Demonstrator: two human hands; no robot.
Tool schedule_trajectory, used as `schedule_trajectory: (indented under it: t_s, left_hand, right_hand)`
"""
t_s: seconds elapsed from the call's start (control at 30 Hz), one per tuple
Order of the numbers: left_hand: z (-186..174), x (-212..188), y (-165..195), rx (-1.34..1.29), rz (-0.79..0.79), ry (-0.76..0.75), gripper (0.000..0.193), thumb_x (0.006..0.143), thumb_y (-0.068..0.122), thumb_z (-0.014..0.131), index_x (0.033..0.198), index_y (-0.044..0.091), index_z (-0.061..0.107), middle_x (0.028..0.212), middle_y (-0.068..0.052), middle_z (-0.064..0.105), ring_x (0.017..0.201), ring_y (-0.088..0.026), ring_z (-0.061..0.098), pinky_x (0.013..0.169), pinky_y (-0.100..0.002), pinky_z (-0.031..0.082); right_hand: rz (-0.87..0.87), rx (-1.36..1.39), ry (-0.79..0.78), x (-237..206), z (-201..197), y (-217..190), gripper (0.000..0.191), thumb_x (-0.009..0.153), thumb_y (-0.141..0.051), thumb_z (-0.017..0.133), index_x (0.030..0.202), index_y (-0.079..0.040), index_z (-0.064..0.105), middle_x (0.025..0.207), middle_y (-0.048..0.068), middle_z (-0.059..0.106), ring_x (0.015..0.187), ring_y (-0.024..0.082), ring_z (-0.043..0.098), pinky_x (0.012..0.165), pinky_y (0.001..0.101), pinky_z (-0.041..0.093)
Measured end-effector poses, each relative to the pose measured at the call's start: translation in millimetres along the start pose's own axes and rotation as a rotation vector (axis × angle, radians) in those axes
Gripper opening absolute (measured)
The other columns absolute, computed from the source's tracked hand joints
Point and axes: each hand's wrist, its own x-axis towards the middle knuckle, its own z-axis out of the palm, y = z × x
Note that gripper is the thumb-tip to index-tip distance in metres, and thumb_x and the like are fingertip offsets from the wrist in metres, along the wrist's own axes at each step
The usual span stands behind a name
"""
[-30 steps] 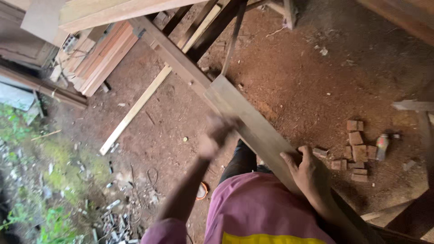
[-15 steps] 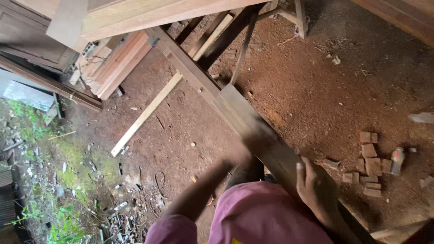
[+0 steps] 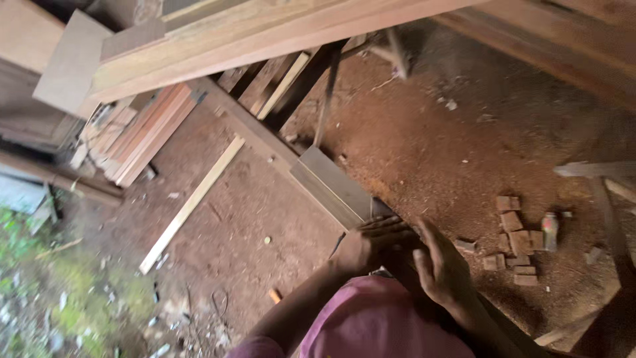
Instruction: The person sands a wooden frame by hand using a piece of sandpaper, rubbing it along the edges and corners of the wood.
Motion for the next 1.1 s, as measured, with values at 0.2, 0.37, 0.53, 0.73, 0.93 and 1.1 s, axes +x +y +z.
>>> schedule_trajectory:
  t_s: [0.2,0.37,0.53,0.73,0.93,1.1]
  left_hand:
    - [-37.3,13.2,23.3,-0.075,-0.056,-0.084,0.028,0.088,0.012,0.064,0.113,-0.002,0.066,0.122,-0.024,0.068,0.117,-0.042,0.065,0.106,-0.048,0.054]
    - [-33.7,1.5,39.6,-0.089,-0.120,-0.114,0.026,0.088,0.014,0.068,0.110,0.000,0.067,0.117,-0.025,0.068,0.102,-0.044,0.068,0.084,-0.048,0.057]
    - [-39.1,-5.5,6.7,-0.191,-0.262,-0.292,0.024,0.086,0.010,0.066,0.109,0.003,0.071,0.106,-0.021,0.076,0.096,-0.038,0.075,0.080,-0.046,0.061]
    - [-79.8,18.0,-48.5,0.212,0.400,-0.020,0.059,0.072,0.027,0.080,0.120,-0.003,0.065,0.126,-0.027,0.067,0.120,-0.045,0.060,0.103,-0.053,0.047]
    - [-115.0,25.1,-59.3,0.382,0.179,-0.349,0.064,0.083,0.050,0.070,0.131,0.008,0.067,0.115,-0.015,0.073,0.105,-0.035,0.070,0.093,-0.051,0.053]
    - [-121.8,25.8,-50.9,0.500,-0.113,-0.826,0.057,0.080,0.067,0.069,0.116,0.022,0.076,0.102,-0.006,0.077,0.095,-0.026,0.075,0.088,-0.043,0.059]
  right_hand:
    - [-0.111,-0.203,-0.240,-9.4,-3.2,-19.6,0.098,0.076,-0.051,0.074,0.152,-0.003,0.034,0.153,0.023,0.036,0.143,0.041,0.034,0.113,0.0573,0.027]
    - [-0.153,-0.911,-0.064,-26.7,15.9,-34.7,0.080,0.083,-0.031,0.069,0.156,-0.015,0.040,0.162,0.012,0.039,0.152,0.026,0.032,0.125,0.0532,0.020]
    - [-0.001,-0.411,-0.006,-36.8,43.7,-51.0,0.082,0.085,-0.051,0.067,0.146,0.000,0.046,0.152,0.024,0.045,0.145,0.042,0.035,0.120,0.0617,0.015]
    - [0.068,-0.631,0.209,-46.3,69.9,-87.2,0.071,0.093,-0.049,0.064,0.147,-0.004,0.051,0.155,0.025,0.047,0.147,0.043,0.038,0.117,0.0610,0.025]
    - [0.135,-0.572,0.293,-41.0,92.9,-128.1,0.084,0.090,-0.052,0.063,0.152,0.000,0.042,0.152,0.026,0.048,0.141,0.044,0.042,0.115,0.0586,0.032]
    - [0.245,-0.519,0.370,-49.0,99.0,-137.1,0.079,0.092,-0.050,0.067,0.150,-0.001,0.043,0.146,0.026,0.049,0.134,0.042,0.046,0.114,0.0581,0.034]
